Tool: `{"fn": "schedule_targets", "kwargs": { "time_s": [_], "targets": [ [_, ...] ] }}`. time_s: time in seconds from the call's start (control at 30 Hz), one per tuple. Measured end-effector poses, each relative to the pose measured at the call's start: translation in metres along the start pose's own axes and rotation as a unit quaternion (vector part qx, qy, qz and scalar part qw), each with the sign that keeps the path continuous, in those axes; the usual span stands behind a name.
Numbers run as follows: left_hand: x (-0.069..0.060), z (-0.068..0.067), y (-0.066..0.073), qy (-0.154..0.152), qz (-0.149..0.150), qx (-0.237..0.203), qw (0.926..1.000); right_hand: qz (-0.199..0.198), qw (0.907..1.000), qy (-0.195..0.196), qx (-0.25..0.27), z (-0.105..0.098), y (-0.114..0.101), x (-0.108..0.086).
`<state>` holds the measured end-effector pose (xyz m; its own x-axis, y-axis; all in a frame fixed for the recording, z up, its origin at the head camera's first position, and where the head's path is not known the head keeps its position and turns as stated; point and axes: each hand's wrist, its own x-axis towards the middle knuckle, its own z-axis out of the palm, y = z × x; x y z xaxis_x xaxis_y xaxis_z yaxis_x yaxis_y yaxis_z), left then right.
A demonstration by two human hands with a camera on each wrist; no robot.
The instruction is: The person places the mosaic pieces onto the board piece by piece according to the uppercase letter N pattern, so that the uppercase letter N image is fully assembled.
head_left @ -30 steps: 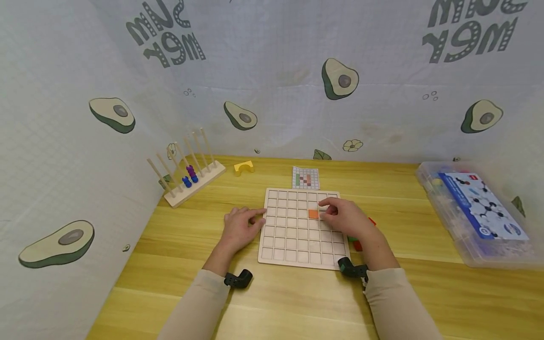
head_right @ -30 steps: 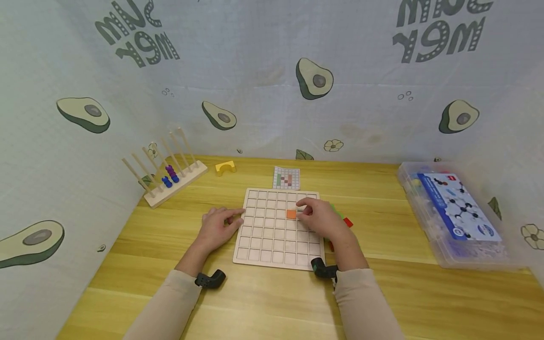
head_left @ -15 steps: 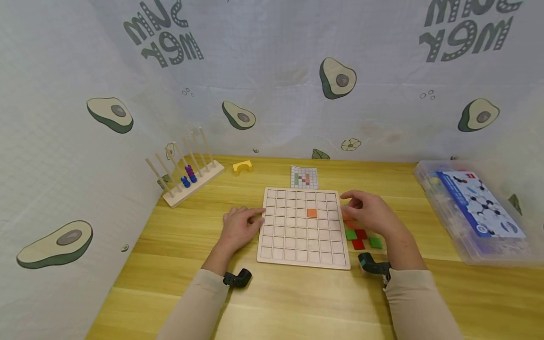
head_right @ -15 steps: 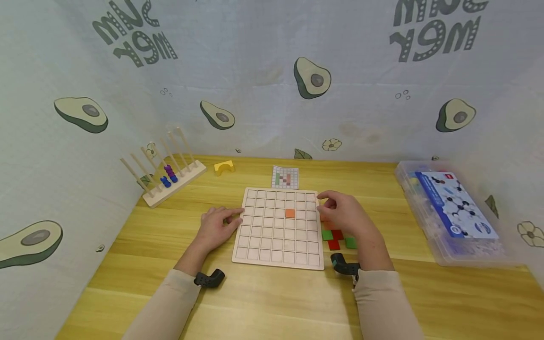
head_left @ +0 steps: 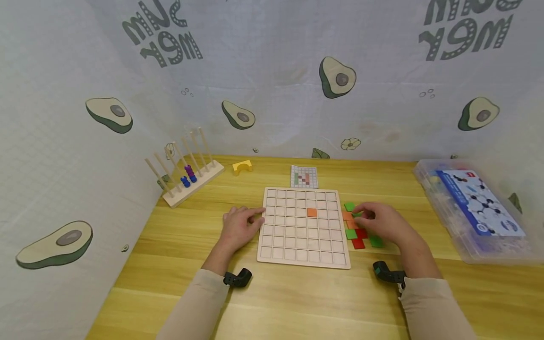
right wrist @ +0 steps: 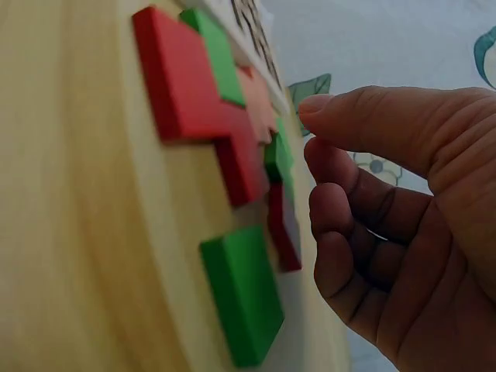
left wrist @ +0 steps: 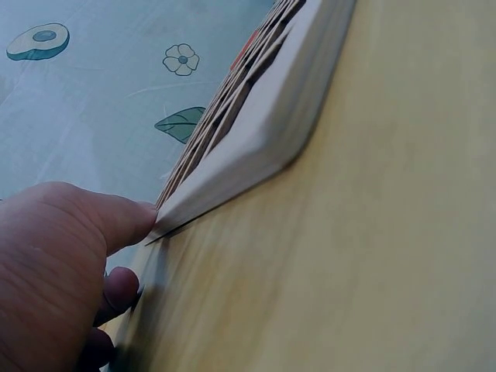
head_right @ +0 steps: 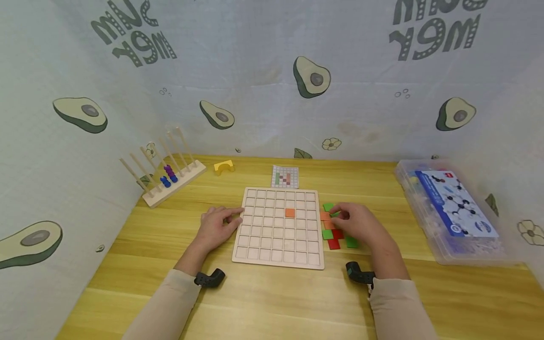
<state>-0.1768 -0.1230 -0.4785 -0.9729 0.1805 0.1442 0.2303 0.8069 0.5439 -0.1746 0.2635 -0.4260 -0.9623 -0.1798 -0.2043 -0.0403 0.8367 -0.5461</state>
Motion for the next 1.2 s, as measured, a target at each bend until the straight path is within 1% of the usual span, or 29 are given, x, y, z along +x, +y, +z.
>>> {"fn": "schedule_targets", "kwargs": {
  "time_s": [0.17,0.4,0.5,0.8,1.2],
  "targets": [
    [0.000,0.000,0.001,0.000,0.001,-0.002,1.0000,0.000,0.9999,-0.008,-0.014,0.003,0.010,-0.004],
    [0.000,-0.001,0.002,0.000,0.004,-0.001,1.0000,-0.012,0.9999,0.001,-0.005,0.004,0.016,-0.007],
    [0.000,-0.001,0.002,-0.001,0.003,-0.004,1.0000,-0.012,0.9999,0.002,-0.004,0.004,0.016,-0.008],
    [0.000,-0.002,0.002,-0.001,0.001,-0.013,0.9999,-0.010,0.9997,-0.021,0.008,0.004,0.015,-0.008],
    [0.000,0.000,0.000,0.003,0.001,-0.012,0.9999,-0.006,0.9997,-0.023,0.006,0.007,0.014,-0.007]
  ]
}}
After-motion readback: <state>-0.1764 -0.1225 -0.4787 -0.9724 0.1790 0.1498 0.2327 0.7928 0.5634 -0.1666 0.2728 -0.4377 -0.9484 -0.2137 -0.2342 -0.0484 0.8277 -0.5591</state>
